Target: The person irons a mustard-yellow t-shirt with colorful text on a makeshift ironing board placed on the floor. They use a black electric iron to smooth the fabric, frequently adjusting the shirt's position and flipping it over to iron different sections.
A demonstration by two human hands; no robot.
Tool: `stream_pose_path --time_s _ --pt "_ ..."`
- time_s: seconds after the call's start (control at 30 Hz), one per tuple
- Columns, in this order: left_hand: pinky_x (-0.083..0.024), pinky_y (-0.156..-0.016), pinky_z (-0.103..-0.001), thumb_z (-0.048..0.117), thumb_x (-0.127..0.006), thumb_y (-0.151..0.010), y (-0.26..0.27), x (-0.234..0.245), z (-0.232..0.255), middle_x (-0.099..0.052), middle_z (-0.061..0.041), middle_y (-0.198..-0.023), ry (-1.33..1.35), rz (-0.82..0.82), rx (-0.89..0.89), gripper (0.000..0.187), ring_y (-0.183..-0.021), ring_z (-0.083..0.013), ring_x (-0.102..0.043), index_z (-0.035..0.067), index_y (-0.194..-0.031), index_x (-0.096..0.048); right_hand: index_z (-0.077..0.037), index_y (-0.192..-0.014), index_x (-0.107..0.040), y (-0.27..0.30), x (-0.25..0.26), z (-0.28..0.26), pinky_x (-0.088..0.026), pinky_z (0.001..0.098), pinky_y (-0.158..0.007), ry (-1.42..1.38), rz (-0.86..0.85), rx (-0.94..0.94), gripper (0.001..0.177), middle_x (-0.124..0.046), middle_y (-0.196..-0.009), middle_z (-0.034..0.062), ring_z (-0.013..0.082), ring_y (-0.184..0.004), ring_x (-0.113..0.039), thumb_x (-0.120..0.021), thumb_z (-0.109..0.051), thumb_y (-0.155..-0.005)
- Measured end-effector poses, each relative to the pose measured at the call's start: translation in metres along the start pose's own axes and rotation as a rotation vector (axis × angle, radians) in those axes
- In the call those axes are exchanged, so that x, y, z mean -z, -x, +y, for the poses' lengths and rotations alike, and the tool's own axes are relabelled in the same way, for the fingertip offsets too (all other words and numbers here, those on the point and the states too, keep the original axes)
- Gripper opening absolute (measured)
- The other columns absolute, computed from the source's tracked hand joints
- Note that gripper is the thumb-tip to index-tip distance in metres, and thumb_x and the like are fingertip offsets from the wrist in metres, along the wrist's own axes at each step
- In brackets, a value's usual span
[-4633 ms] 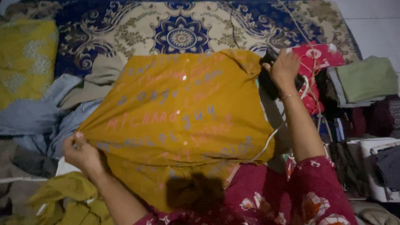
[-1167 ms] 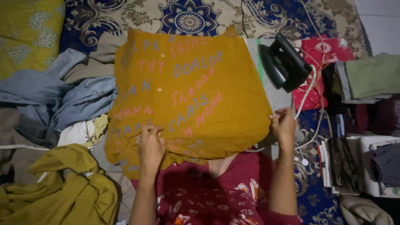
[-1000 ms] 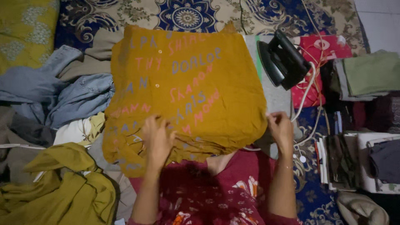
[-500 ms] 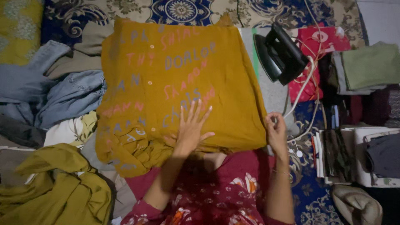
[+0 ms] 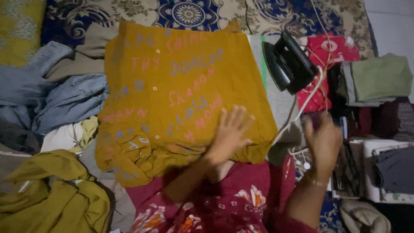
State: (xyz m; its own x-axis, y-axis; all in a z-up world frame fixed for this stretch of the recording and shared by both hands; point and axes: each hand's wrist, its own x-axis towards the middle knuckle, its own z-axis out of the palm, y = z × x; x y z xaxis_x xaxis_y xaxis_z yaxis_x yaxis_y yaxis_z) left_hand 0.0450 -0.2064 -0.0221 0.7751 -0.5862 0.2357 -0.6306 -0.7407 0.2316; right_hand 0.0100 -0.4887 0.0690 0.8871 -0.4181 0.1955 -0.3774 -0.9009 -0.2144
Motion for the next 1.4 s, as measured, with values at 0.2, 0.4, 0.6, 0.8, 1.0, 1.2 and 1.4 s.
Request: stream_pose_path --time_s 0.2,0.4,0.6,0.8,1.0,1.2,1.4 --pt "-0.006 -0.126 -0.064 0.060 -0.065 -0.089 0.008 -0.030 0.051 -0.020 -0.018 -0.170 0.365 -0.082 -0.266 0.092 -0.159 -0.0408 -0.012 0.015 -0.160 -0.028 0.003 -0.109 -0.061 -0.152 -0.045 -0.067 -0.052 0.0494 -0.082 0.067 0.607 0.614 0.042 -0.063 -0.104 0.0264 0.0451 -0.093 -0.063 -0.083 -0.026 -0.089" --pt "-0.038 -0.122 -0.051 0.032 -0.063 -0.101 0.025 0.050 -0.031 -0.055 -0.016 -0.154 0.992 0.126 0.145 0.052 -0.145 -0.0341 -0.049 0.011 -0.147 -0.055 0.000 -0.118 -0.065 -0.224 -0.103 -0.084 -0.049 0.0570 -0.078 -0.122 0.157 0.433 0.043 -0.068 -0.108 0.0258 0.0485 -0.097 -0.064 -0.083 -0.033 -0.095" --pt "-0.048 -0.102 -0.042 0.018 -0.064 -0.097 0.070 0.112 -0.120 -0.069 -0.013 -0.126 0.598 0.504 0.668 0.030 -0.120 -0.0318 -0.062 0.008 -0.125 -0.068 -0.001 -0.113 -0.071 -0.229 -0.060 -0.093 -0.050 0.0541 -0.066 -0.013 0.421 0.458 0.048 -0.070 -0.094 0.0266 0.0478 -0.084 -0.066 -0.091 -0.035 -0.086" --pt "-0.048 -0.096 -0.050 0.020 -0.069 -0.094 0.110 0.078 -0.148 -0.064 -0.021 -0.116 0.173 0.577 0.839 0.039 -0.110 -0.0420 -0.059 0.000 -0.126 -0.062 -0.005 -0.119 -0.070 -0.167 0.012 -0.187 -0.054 0.0521 -0.079 -0.278 0.225 0.573 0.034 -0.072 -0.102 0.0245 0.0460 -0.092 -0.069 -0.084 -0.016 -0.090" --pt "-0.048 -0.090 -0.049 0.023 -0.076 -0.088 0.112 0.082 -0.146 -0.064 -0.022 -0.111 0.268 0.453 0.971 0.041 -0.106 -0.0414 -0.061 0.001 -0.120 -0.061 -0.005 -0.116 -0.067 -0.084 -0.001 -0.299 -0.053 0.0544 -0.068 -0.379 0.023 0.744 0.043 -0.070 -0.090 0.0266 0.0494 -0.084 -0.067 -0.086 -0.034 -0.089" --pt "-0.050 -0.091 -0.047 0.027 -0.068 -0.100 0.119 0.089 -0.153 -0.067 -0.016 -0.111 0.219 0.526 0.915 0.027 -0.107 -0.0379 -0.063 0.007 -0.117 -0.062 -0.007 -0.115 -0.063 -0.046 -0.062 -0.343 -0.052 0.0542 -0.058 -0.176 -0.030 0.807 0.049 -0.069 -0.079 0.0240 0.0462 -0.068 -0.067 -0.079 -0.046 -0.090" --pt "-0.048 -0.084 -0.046 0.045 -0.072 -0.083 0.155 0.094 -0.162 -0.064 -0.022 -0.100 -0.244 0.463 1.090 0.052 -0.096 -0.0399 -0.062 0.000 -0.108 -0.059 -0.009 -0.118 -0.061 -0.043 -0.089 -0.365 -0.052 0.0518 -0.054 0.015 -0.076 0.780 0.053 -0.069 -0.073 0.0207 0.0419 -0.063 -0.068 -0.074 -0.054 -0.094"
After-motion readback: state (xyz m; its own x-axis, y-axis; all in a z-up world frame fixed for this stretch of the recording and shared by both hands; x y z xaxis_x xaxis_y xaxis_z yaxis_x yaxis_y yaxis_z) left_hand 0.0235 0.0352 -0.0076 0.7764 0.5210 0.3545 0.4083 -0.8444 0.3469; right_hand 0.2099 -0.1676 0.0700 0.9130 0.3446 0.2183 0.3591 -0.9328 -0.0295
